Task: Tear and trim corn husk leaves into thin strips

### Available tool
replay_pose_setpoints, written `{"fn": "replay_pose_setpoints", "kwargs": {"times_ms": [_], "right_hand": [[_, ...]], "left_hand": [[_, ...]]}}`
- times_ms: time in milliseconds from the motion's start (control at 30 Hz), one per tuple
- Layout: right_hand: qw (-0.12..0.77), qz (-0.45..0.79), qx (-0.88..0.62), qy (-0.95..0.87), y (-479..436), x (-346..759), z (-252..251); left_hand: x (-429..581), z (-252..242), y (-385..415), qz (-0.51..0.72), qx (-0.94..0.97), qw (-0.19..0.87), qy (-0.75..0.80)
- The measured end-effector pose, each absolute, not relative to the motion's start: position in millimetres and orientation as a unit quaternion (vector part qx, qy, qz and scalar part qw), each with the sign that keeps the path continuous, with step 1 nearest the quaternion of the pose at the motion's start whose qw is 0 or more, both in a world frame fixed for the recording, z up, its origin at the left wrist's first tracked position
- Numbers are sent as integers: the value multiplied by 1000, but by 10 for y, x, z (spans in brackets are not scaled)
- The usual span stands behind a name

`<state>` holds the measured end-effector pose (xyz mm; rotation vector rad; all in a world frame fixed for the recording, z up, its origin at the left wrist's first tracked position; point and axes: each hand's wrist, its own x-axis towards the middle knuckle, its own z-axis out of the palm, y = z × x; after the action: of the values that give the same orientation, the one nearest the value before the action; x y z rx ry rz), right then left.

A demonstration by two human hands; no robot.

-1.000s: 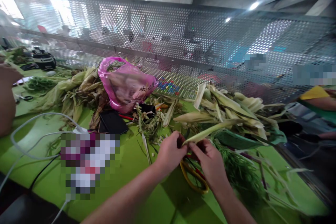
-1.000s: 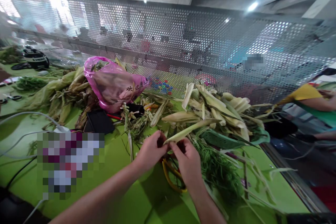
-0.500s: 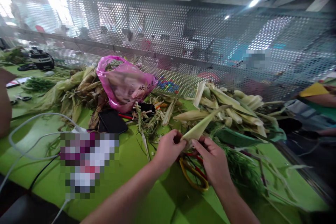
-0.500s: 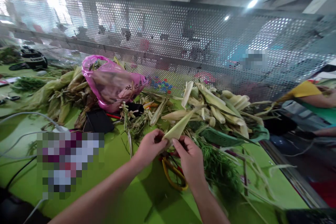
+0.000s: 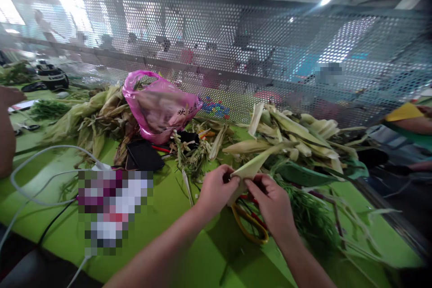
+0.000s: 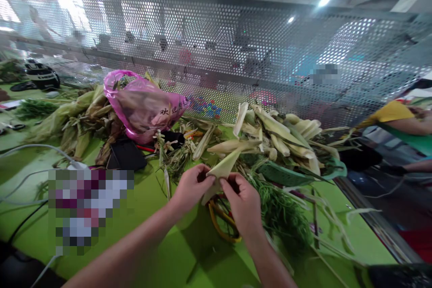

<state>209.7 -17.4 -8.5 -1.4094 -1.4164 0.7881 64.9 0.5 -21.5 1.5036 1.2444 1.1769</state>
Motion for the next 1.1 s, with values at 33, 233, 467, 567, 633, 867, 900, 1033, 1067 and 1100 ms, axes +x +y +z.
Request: {"fn": "replay_pose_setpoints", "kwargs": {"times_ms": [33, 233, 467, 567, 633, 867, 900, 1033, 1067, 1100], "right_hand": [[478, 328, -575, -578, -172, 2098, -88], [476, 341, -567, -579, -169, 2104, -96], [475, 336, -567, -583, -175, 2097, -68], [477, 327, -570, -584, -170, 2094, -60], [476, 333, -569, -582, -165, 2098, -67], [469, 360, -560, -581, -148, 2124, -126], [471, 361, -558, -580, -148, 2122, -127], [480, 362, -557, -573, -159, 2104, -106], [481, 366, -553, -574, -162, 2099, -99], [479, 372, -549, -575, -166, 2096, -94]], "left_hand": [[647, -222, 11, 465, 601, 421, 496], [641, -236, 13, 455, 607, 416, 501], [639, -195, 1, 462, 601, 442, 478], [648, -209, 10, 468, 589, 452, 479], [652, -225, 16, 470, 589, 456, 473], [646, -230, 14, 466, 596, 458, 468], [647, -230, 15, 469, 593, 461, 465], [652, -242, 29, 484, 577, 468, 463], [653, -245, 32, 484, 576, 466, 466], [653, -247, 33, 481, 577, 463, 470]]}}
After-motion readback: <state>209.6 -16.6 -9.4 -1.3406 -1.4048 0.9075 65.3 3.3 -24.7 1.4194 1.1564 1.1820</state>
